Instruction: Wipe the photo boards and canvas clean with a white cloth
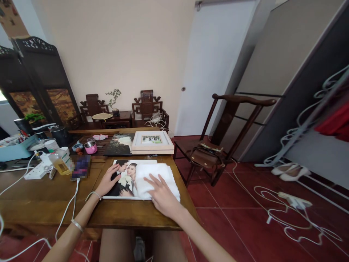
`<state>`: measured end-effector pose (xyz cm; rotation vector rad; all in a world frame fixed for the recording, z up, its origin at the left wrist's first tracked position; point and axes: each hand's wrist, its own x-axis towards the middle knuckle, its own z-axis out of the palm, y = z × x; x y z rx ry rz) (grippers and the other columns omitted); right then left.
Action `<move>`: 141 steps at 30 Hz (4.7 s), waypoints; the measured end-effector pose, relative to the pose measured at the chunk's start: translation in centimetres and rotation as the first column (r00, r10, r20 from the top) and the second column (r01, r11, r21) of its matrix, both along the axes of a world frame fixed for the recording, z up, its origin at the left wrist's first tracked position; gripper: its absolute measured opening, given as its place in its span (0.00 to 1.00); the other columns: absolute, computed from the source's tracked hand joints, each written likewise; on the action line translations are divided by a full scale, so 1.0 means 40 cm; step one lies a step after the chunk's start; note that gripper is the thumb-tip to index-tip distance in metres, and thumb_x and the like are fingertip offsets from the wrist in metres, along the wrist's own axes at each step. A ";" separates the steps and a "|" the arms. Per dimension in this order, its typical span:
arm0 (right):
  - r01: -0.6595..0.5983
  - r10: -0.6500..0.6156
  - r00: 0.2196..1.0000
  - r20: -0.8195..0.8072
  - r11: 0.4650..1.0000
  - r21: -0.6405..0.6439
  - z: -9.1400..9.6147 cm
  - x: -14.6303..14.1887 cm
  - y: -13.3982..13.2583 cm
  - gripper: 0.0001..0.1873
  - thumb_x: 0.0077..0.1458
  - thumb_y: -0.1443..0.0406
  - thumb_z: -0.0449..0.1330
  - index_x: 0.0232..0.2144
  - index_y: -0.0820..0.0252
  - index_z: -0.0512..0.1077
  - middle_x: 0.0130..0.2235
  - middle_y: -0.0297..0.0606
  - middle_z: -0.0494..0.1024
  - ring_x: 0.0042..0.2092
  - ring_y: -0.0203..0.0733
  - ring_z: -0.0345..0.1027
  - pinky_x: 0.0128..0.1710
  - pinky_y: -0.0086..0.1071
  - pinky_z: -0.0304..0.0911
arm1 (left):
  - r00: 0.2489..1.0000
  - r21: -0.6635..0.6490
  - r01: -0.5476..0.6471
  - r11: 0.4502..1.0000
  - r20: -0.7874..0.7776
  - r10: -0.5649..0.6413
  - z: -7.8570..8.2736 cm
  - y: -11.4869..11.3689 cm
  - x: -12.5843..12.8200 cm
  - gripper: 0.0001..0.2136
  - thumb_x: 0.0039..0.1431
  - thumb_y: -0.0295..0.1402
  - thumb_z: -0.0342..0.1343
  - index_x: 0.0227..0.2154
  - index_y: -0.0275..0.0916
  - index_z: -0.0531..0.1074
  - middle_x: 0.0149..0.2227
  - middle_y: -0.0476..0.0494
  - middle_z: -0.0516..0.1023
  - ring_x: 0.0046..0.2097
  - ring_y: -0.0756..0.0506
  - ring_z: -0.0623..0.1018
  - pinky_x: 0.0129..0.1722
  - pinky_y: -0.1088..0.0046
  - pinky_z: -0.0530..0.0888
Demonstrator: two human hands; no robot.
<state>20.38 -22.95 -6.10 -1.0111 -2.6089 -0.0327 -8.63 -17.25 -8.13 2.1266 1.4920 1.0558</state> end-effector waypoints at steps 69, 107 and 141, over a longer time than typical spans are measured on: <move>0.123 -0.121 0.990 -0.078 0.992 0.019 -0.008 -0.024 0.160 0.14 0.52 0.67 0.54 0.41 0.57 0.73 0.57 0.43 0.64 0.61 0.49 0.47 0.59 0.51 0.37 | 0.990 0.075 -0.135 0.988 0.056 0.130 0.022 -0.006 0.020 0.20 0.46 0.43 0.60 0.43 0.41 0.73 0.52 0.40 0.71 0.53 0.40 0.71 0.54 0.60 0.65; -0.015 0.016 1.000 0.019 0.999 -0.031 0.019 -0.027 0.031 0.16 0.48 0.71 0.53 0.38 0.55 0.74 0.62 0.37 0.56 0.64 0.50 0.37 0.60 0.53 0.31 | 1.000 -0.025 0.019 1.000 -0.009 -0.019 -0.031 0.032 0.018 0.20 0.61 0.35 0.42 0.56 0.40 0.60 0.61 0.41 0.57 0.63 0.45 0.55 0.61 0.61 0.51; 0.103 -0.105 0.994 -0.017 0.992 -0.075 0.044 -0.003 0.147 0.15 0.53 0.67 0.52 0.42 0.60 0.73 0.56 0.47 0.65 0.61 0.49 0.49 0.59 0.49 0.41 | 0.998 -0.031 0.043 0.999 -0.045 -0.044 -0.045 0.037 0.006 0.21 0.61 0.35 0.43 0.57 0.42 0.58 0.62 0.41 0.55 0.63 0.43 0.54 0.60 0.57 0.52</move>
